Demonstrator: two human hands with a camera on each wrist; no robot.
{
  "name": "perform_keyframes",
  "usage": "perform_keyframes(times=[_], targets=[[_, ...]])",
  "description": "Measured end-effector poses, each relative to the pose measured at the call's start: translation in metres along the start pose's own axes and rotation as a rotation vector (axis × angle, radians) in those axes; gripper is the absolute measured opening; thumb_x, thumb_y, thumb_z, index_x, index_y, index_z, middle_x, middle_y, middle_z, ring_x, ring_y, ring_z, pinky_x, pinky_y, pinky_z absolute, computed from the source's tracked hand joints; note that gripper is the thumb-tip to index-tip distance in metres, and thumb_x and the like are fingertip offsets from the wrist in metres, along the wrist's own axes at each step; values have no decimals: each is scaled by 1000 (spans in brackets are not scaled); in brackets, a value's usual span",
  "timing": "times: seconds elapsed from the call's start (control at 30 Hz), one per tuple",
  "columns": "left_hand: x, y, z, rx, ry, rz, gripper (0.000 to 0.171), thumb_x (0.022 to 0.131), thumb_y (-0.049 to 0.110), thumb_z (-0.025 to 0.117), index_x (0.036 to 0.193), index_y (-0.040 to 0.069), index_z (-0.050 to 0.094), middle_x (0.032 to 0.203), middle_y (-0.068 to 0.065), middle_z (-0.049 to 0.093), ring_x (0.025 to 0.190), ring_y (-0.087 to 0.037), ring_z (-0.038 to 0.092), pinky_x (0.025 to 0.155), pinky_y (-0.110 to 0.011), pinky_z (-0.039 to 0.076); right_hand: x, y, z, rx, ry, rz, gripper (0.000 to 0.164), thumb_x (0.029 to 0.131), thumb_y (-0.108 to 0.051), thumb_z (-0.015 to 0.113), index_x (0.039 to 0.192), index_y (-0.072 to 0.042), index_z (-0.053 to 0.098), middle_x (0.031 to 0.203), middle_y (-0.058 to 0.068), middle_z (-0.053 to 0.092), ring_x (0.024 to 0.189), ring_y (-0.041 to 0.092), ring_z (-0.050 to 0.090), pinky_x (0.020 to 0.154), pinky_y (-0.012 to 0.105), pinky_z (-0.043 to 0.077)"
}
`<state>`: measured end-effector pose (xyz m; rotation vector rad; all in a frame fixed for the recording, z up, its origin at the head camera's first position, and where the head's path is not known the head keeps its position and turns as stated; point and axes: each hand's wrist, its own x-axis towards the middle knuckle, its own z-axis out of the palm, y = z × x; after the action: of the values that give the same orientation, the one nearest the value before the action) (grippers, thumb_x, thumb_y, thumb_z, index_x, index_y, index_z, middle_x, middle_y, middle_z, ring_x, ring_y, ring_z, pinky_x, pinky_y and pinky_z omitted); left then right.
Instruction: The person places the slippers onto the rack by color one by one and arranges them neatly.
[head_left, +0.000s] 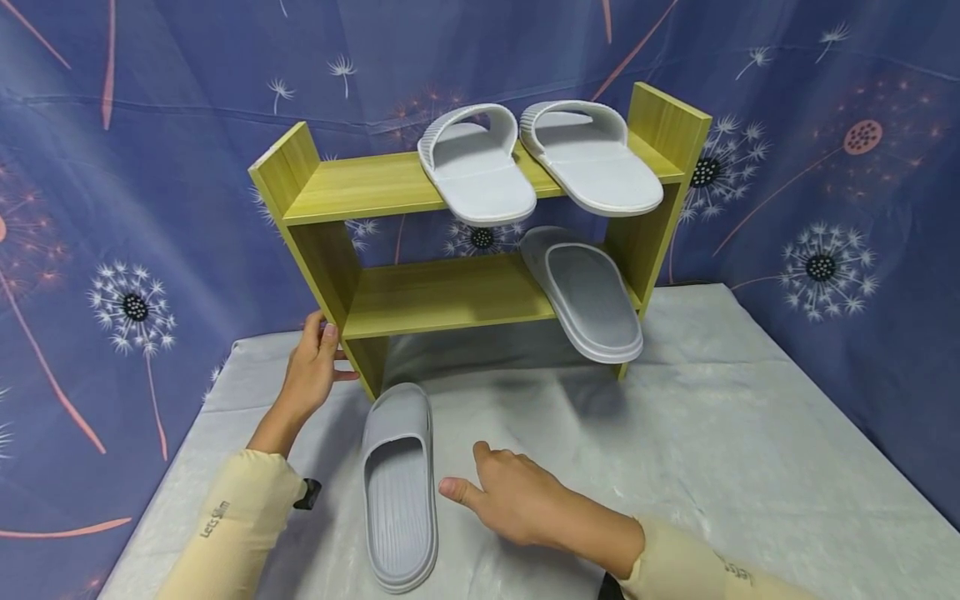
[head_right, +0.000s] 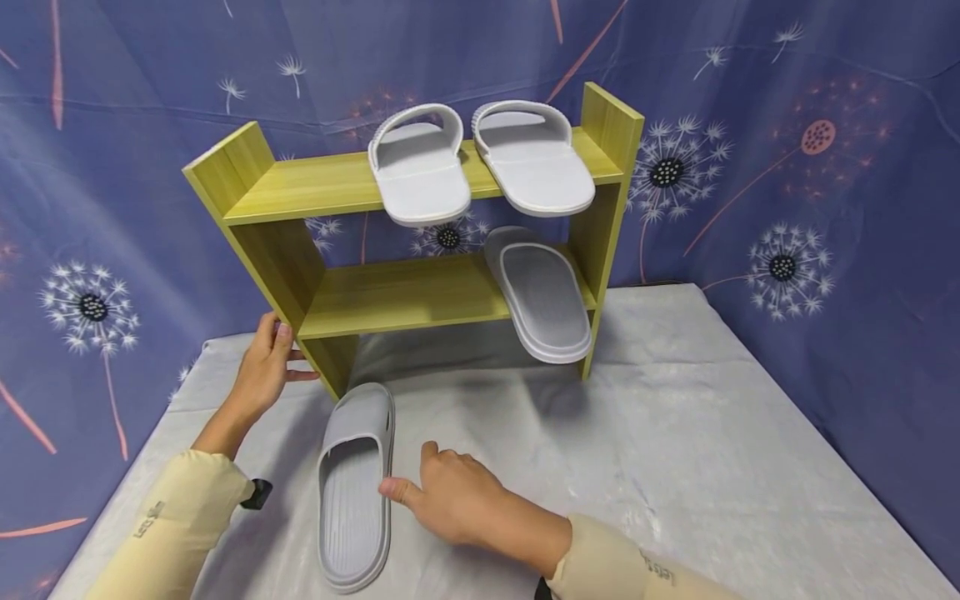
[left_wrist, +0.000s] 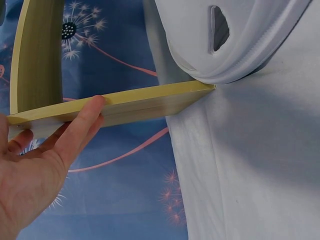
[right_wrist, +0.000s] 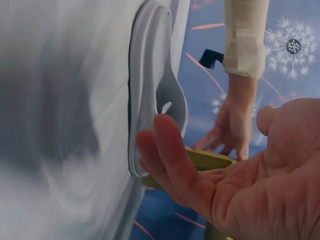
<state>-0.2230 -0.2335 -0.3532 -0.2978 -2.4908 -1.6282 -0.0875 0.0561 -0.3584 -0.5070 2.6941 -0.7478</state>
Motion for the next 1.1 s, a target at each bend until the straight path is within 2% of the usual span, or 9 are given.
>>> perform_keyframes(times=[0.27,0.5,0.53,0.63,0.87,1.1], targets=[[0,0,0,-2,2,1,52,104,42,26,145,11,26,124,-26,44,104,-49,58,68,-46,61,5,-2,16,24,-88,-9,91,90,-70,41,137,8,44,123,23,60,114,36,58,94,49,51],[-11,31,1,-9,-16,-11,47,106,31,25,143,3,25,121,-29,42,106,-54,54,73,-55,58,8,-5,28,8,-100,-15,88,90,-69,43,135,7,47,123,22,61,112,35,59,92,49,52],[-12,32,2,-10,-16,-9,47,106,32,25,143,3,25,121,-29,42,106,-54,54,73,-54,59,8,-5,29,7,-103,-12,88,90,-69,43,135,7,47,123,22,61,113,35,59,92,49,52],[-10,27,1,-9,-16,-16,47,106,32,25,144,4,25,121,-28,42,106,-53,55,73,-54,59,9,-5,33,0,-110,-10,89,89,-70,43,135,6,47,122,21,61,112,35,59,92,48,52],[0,3,-1,-7,-13,-18,47,106,34,23,145,9,25,124,-27,43,106,-51,56,72,-52,60,10,-7,43,-14,-120,-34,86,90,-67,45,133,7,49,119,21,63,110,33,61,92,45,53],[1,-2,0,3,-4,-14,49,104,41,26,146,14,26,128,-25,44,107,-48,57,70,-49,61,14,-9,53,-10,-106,-64,82,90,-66,48,128,7,52,112,19,65,105,27,63,87,40,55]])
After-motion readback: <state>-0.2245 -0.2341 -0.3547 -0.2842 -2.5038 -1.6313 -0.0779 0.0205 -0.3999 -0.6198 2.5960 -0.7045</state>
